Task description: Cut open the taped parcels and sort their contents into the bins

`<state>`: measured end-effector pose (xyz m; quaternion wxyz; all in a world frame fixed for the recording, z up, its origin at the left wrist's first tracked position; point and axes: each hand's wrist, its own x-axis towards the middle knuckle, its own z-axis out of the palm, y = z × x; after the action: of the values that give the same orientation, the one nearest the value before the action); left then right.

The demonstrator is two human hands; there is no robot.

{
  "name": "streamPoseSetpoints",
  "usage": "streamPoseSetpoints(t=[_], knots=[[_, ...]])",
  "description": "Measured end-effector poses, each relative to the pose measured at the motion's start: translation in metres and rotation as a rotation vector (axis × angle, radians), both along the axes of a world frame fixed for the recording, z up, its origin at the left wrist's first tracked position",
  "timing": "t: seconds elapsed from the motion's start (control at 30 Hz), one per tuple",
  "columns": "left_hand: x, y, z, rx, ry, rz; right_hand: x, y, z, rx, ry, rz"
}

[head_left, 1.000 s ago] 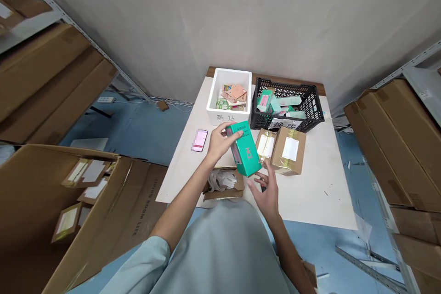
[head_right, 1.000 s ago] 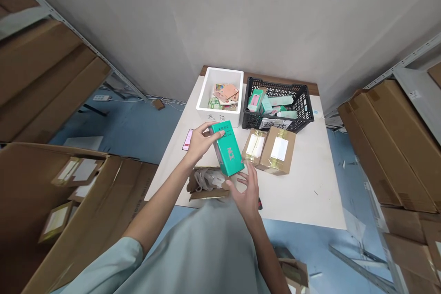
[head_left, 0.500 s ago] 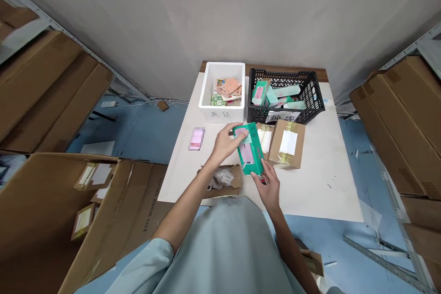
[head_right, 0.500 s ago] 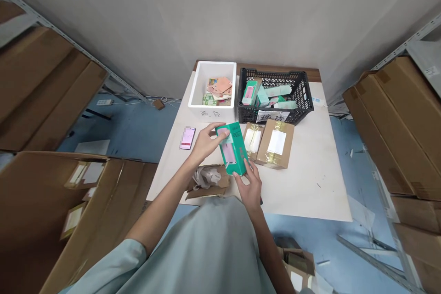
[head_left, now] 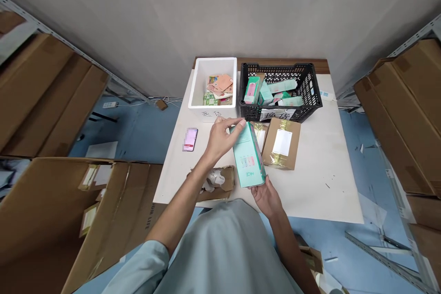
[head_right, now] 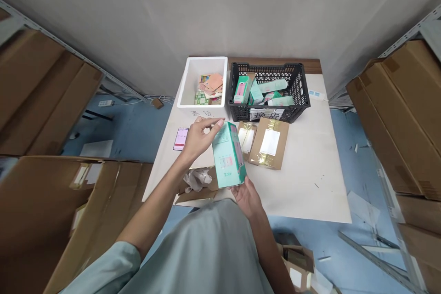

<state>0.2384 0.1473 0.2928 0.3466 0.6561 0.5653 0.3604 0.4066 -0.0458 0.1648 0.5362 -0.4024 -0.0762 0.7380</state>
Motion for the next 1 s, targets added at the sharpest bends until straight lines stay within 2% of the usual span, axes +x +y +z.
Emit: streamPoseSetpoints(t=[0.2,0.37,0.43,0.53,0.6,0.7,0.8,0.87,0.93,1.0], knots=[[0.014,0.004,-0.007,0.005,0.085,-0.094,0.011,0.008,-0.009,-0.084,0.174,0.02],[0.03,-0.001,-0.027,0.03,0.11,-0.108,0.019,0.028,-0.01,-0.015,0.09,-0.031],[0.039,-0.005,-0.037,0.035,0.1,-0.112,0.026,0.047,-0.01,0.034,0.03,-0.07],[0.052,-0.009,-0.046,0.02,0.056,-0.159,0.037,0.09,-0.005,0.123,-0.074,-0.133],[0.06,-0.012,-0.045,0.014,0.007,-0.195,0.044,0.125,0.002,0.185,-0.151,-0.192],[0.066,-0.016,-0.034,0.03,-0.061,-0.22,0.053,0.18,0.017,0.276,-0.248,-0.253],[0.061,-0.026,-0.019,0.059,-0.085,-0.215,0.058,0.23,0.029,0.357,-0.23,-0.26],[0.049,-0.038,-0.013,0.057,-0.082,-0.199,0.057,0.252,0.033,0.36,-0.205,-0.285],[0.028,-0.052,-0.015,0.038,-0.076,-0.153,0.052,0.256,0.032,0.34,-0.207,-0.29],[-0.002,-0.069,-0.026,0.015,-0.072,-0.062,0.041,0.24,0.024,0.331,-0.234,-0.237]])
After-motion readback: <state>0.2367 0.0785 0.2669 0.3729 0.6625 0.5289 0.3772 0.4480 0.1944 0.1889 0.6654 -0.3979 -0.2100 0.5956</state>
